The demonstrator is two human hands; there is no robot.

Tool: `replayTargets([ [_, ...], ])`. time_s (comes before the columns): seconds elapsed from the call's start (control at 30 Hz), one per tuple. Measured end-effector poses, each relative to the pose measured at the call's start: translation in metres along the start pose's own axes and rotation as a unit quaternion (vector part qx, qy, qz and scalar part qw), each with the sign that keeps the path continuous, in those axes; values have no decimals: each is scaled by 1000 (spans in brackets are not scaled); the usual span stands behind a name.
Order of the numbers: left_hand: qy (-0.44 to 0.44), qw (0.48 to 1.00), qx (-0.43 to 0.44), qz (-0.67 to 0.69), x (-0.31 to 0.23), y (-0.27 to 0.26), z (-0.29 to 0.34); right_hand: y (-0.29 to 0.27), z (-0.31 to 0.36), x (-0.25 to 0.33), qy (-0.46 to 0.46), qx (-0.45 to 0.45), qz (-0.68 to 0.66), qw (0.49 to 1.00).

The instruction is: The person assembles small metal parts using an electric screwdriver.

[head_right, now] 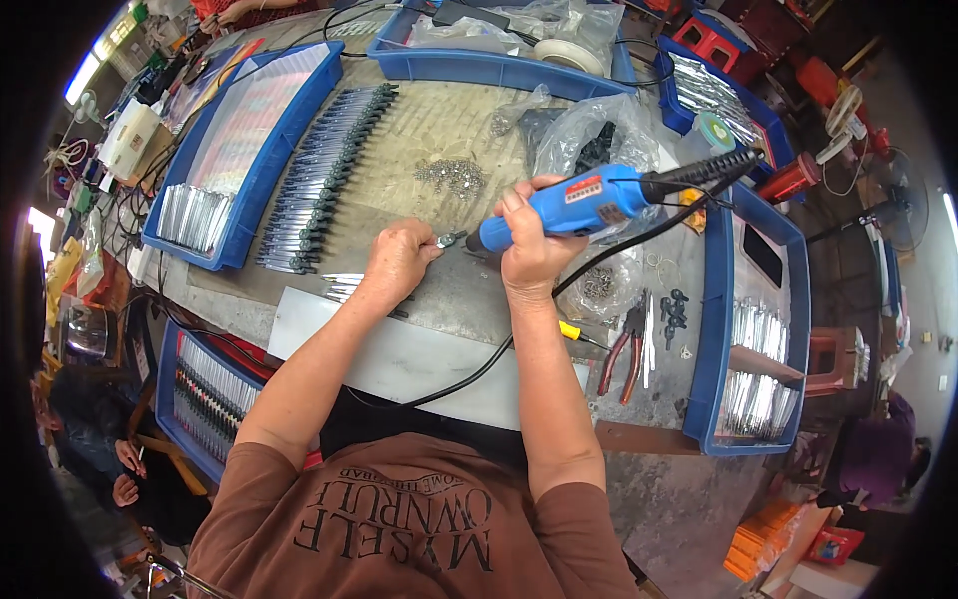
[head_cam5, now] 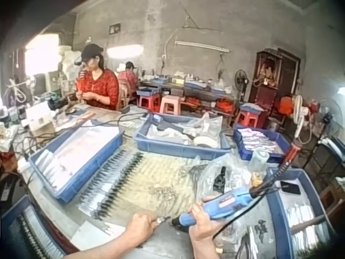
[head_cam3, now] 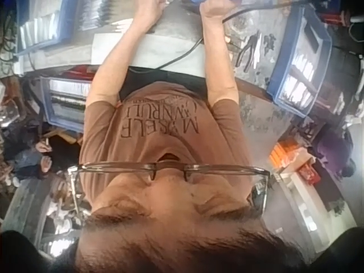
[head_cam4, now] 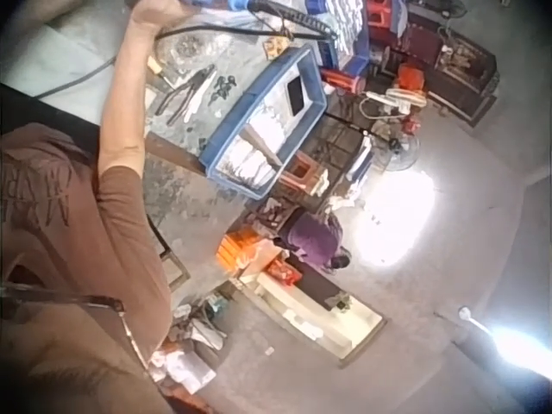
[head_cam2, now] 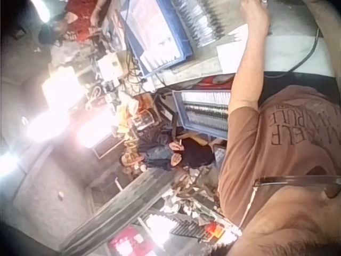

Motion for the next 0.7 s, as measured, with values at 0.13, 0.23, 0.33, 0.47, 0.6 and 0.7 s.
replayTargets([
  [0.13, 3, 1000, -1, -8, 2, 1, 2, 19, -3, -8, 15, 16, 24, 999],
  [0.23, 14, 999, -30, -17, -1, -1, 3, 25, -4, -14, 13, 29, 41, 999],
  [0.33, 20, 999, -32, -16, 1, 0, 4, 29, -4, -16, 11, 35, 50, 998],
  [0.47, 24, 999, -32, -17, 0, -2, 4, 31, -6, -18, 13, 41, 66, 997],
  [0.6, 27, 999, -36, -13, 0, -1, 4, 31, -5, -19, 10, 38, 72, 997],
  [0.7, 21, 999, -35, -15, 0, -1, 4, 33, -5, -19, 8, 50, 70, 996],
])
Point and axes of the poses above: each hand's wrist, its own z-axis away from the middle knuckle, its own y-axis out of the palm, x = y × z, the point moved 5 cm from there along -z, towards the middle knuckle, and after that the axes turned 15 degrees about y, right-handed, at the moved point
